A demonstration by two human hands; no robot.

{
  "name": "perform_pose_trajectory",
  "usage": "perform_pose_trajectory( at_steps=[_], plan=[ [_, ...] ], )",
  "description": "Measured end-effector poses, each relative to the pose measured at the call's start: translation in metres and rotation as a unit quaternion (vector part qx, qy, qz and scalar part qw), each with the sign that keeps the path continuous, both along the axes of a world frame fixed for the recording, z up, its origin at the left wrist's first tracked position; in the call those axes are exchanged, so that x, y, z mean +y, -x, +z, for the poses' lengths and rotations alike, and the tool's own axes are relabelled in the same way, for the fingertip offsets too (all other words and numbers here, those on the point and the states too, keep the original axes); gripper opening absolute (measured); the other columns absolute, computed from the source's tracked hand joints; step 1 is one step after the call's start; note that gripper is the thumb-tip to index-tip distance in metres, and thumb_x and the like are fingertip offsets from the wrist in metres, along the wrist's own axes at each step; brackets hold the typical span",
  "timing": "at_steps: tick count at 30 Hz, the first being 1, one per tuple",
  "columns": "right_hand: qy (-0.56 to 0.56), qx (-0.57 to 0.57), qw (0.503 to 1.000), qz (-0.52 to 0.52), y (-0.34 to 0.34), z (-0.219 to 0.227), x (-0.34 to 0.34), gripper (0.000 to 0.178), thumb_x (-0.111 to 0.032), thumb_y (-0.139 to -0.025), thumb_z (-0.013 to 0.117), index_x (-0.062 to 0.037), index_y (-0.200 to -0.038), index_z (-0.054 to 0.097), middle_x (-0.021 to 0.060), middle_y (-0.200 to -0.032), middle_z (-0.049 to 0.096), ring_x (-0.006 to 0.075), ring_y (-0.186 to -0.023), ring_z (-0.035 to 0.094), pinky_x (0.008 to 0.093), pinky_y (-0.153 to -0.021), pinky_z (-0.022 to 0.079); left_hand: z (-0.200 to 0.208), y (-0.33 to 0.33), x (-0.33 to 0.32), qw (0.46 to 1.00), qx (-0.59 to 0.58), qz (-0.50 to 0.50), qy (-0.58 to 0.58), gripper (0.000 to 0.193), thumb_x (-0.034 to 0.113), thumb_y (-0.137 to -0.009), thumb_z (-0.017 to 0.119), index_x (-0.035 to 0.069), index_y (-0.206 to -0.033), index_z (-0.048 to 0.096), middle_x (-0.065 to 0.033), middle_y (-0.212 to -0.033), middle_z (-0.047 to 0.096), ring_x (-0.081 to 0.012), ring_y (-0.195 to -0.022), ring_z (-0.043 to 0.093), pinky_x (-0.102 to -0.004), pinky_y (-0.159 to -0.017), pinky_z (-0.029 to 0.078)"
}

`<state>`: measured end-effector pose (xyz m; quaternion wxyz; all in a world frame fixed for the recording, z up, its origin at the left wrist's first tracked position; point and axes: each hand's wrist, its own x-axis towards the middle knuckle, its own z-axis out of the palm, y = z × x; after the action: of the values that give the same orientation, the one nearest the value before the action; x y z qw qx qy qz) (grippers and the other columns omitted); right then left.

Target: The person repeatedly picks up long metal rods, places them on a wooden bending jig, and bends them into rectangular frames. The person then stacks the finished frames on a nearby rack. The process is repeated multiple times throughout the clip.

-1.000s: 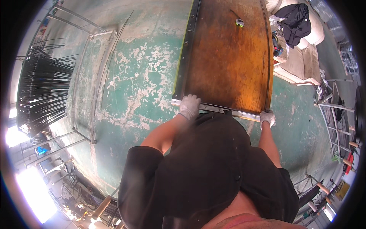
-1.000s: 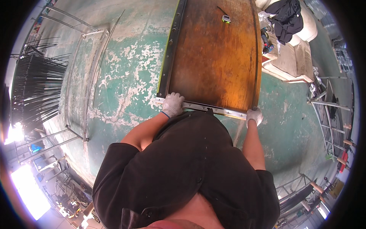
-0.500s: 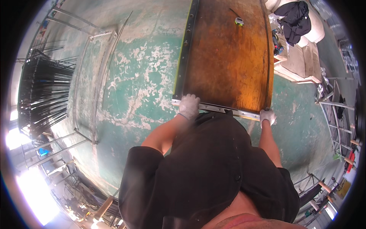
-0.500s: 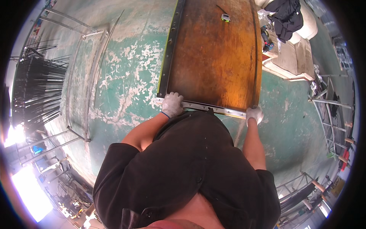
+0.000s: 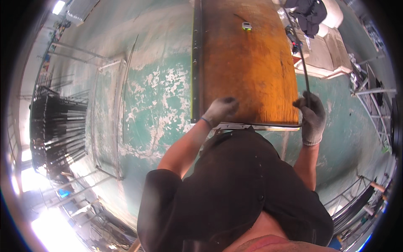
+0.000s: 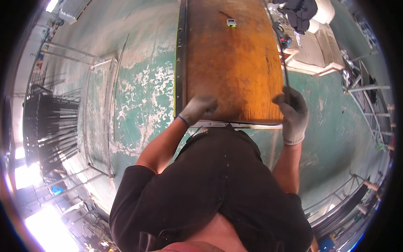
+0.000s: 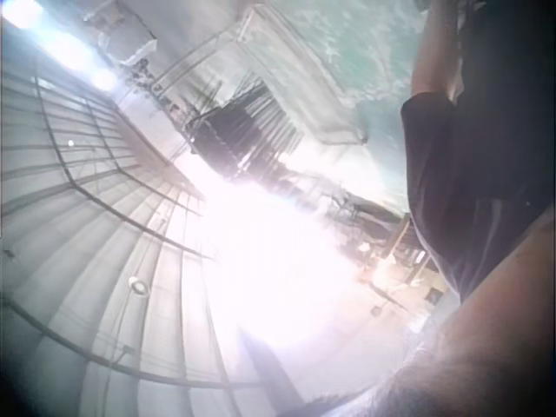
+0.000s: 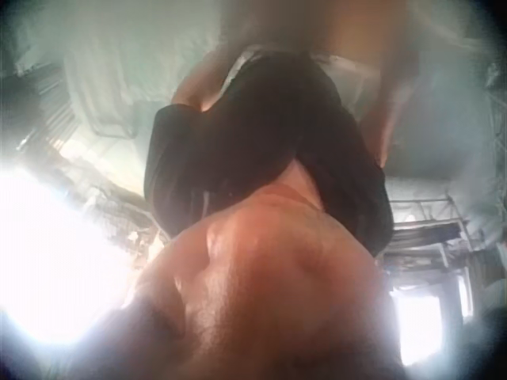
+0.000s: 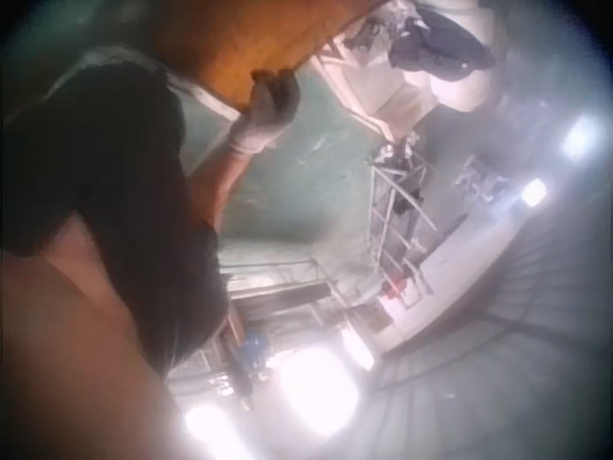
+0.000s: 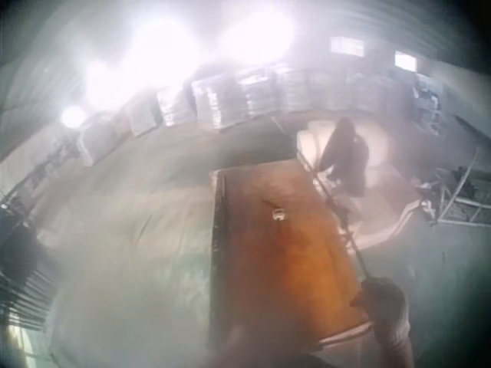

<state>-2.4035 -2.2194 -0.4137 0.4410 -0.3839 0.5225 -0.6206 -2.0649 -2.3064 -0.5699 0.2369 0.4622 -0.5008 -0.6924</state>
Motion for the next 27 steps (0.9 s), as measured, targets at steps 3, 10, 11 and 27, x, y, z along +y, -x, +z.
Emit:
perform_pose_trajectory(
  at_steps=[3,10,11,27],
  plan=[
    [0.057,0.05,0.993,0.091,-0.071,0.052,-0.007,0.063,0.005,-0.086,0.062,0.007,-0.149,0.058,0.0078,-0.109,0.069,0.0211,-0.108,0.069,0.035,-0.097,0.055,0.108,0.023,-0.034,0.958,0.275,0.046,-0.073,0.064,0.049,-0.105,0.074,-0.004,-0.14,0.064,-0.013,-0.117,0.074,-0.0265,-0.103,0.073,-0.047,-0.096,0.061],
    [0.195,0.085,0.922,0.324,-0.151,0.085,-0.023,0.042,-0.011,-0.097,0.084,0.0013,-0.134,0.068,0.0065,-0.108,0.072,0.017,-0.104,0.07,0.0353,-0.093,0.058,0.287,0.006,-0.054,0.968,0.232,0.064,0.073,0.043,0.032,-0.109,0.064,-0.004,-0.132,0.065,-0.0133,-0.111,0.072,-0.0274,-0.098,0.07,-0.0435,-0.087,0.056],
    [0.245,0.162,0.895,0.335,-0.154,0.072,-0.027,0.038,-0.012,-0.098,0.083,0.0013,-0.131,0.07,0.0078,-0.108,0.074,0.0186,-0.104,0.072,0.0363,-0.094,0.058,0.291,0.002,-0.052,0.971,0.215,0.074,0.079,0.038,0.026,-0.108,0.065,-0.005,-0.131,0.065,-0.0124,-0.108,0.072,-0.0264,-0.094,0.069,-0.0424,-0.082,0.056],
    [-0.39,-0.319,0.771,0.39,-0.199,-0.248,-0.064,0.029,-0.037,-0.106,0.073,-0.0153,-0.125,0.069,0.013,-0.103,0.078,0.0303,-0.099,0.076,0.0517,-0.09,0.062,0.355,-0.041,-0.03,0.82,0.555,-0.14,-0.016,0.032,-0.004,-0.1,0.062,-0.002,-0.129,0.047,-0.0084,-0.097,0.056,-0.0163,-0.074,0.065,-0.0316,-0.057,0.055]
  ],
)
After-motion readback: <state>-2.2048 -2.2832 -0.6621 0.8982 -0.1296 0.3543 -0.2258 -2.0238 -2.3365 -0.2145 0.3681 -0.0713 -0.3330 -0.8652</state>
